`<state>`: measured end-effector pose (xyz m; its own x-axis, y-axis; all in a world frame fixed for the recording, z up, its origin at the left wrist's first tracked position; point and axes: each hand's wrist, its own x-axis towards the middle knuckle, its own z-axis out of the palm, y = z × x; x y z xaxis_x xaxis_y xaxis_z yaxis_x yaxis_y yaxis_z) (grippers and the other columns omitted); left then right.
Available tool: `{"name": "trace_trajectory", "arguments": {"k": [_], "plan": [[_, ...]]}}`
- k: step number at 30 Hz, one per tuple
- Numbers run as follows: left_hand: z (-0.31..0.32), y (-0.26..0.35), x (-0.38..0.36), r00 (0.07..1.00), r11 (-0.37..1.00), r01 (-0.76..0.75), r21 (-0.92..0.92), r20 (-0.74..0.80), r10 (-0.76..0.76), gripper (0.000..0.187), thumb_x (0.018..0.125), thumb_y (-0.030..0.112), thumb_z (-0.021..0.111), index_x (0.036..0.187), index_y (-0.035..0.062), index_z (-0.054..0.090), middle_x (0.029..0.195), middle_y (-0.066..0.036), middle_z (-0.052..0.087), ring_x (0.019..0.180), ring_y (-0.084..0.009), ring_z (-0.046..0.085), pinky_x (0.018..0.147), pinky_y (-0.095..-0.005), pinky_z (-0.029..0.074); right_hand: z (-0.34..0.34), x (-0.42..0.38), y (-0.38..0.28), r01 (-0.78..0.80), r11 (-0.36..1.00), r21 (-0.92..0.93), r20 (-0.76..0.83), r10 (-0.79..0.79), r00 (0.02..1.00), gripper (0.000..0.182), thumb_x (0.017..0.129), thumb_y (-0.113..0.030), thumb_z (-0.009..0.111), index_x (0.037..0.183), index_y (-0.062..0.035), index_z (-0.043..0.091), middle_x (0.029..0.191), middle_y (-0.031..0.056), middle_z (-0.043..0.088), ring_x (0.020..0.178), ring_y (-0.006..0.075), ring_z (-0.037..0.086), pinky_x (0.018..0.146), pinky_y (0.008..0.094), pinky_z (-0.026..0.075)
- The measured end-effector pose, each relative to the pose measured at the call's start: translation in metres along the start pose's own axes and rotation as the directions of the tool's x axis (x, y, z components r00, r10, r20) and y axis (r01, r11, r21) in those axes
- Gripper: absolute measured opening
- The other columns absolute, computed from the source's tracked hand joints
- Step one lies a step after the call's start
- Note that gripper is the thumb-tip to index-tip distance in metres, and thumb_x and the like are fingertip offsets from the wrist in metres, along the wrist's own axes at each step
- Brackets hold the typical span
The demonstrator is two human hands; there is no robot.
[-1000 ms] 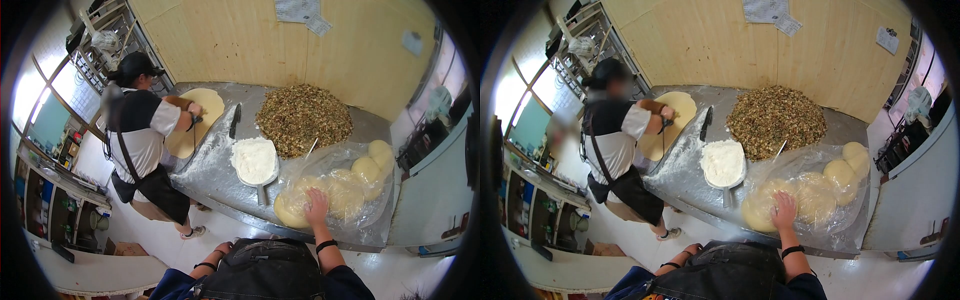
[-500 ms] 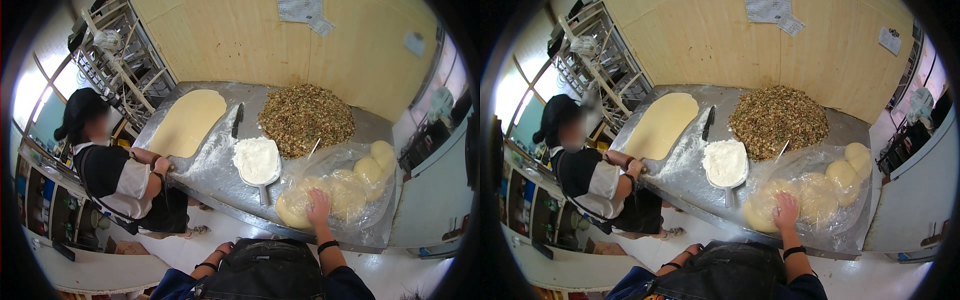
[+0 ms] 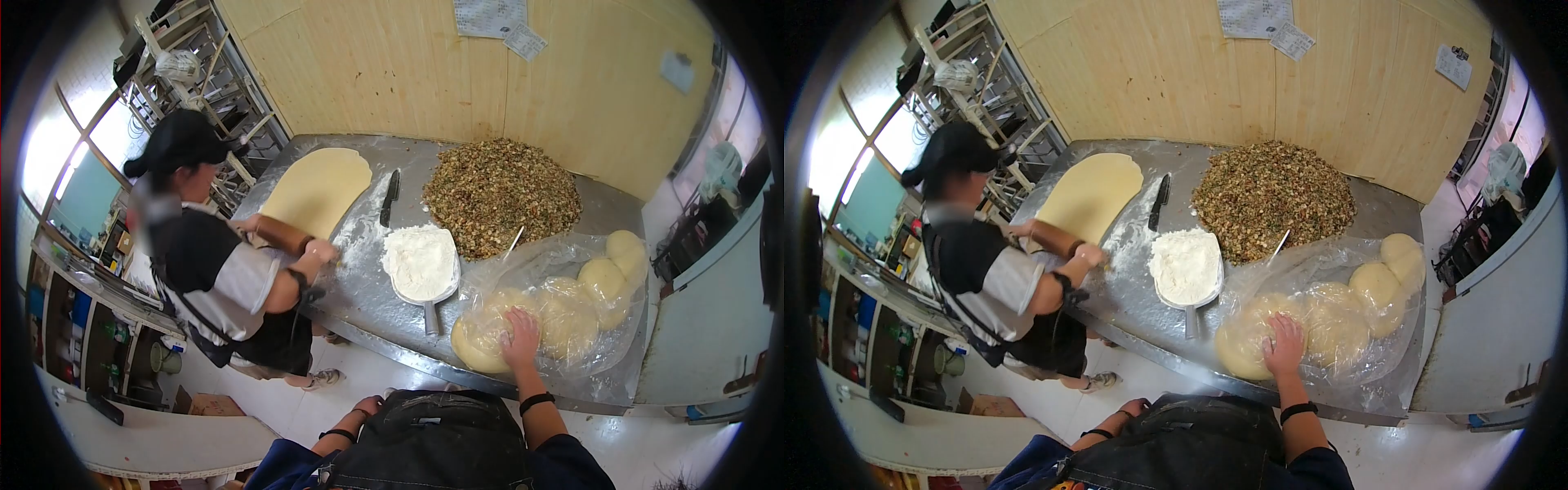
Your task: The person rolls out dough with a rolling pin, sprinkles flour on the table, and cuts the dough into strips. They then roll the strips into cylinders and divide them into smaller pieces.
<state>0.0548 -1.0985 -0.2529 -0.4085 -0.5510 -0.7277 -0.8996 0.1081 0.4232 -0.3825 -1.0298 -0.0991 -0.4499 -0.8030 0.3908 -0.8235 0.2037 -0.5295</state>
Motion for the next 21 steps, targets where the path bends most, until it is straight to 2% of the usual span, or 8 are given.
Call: {"name": "trace_trajectory", "arguments": {"k": [21], "plan": [[-0.0024,0.0074,-0.0067,1.000,1.000,-0.007,-0.004,-0.015,0.007,0.035,0.075,0.035,0.060,0.100,0.0107,0.064,0.098,-0.019,0.063,0.096,-0.0341,0.059,0.084,-0.0385,0.046,0.0003,-0.0005,0.0005,-0.014,1.000,-0.015,0.014,0.014,1.000,0.041,0.071,-0.019,0.056,0.111,-0.0098,0.056,0.122,0.0111,0.052,0.119,0.0299,0.043,0.104,0.0475,0.026]]}}
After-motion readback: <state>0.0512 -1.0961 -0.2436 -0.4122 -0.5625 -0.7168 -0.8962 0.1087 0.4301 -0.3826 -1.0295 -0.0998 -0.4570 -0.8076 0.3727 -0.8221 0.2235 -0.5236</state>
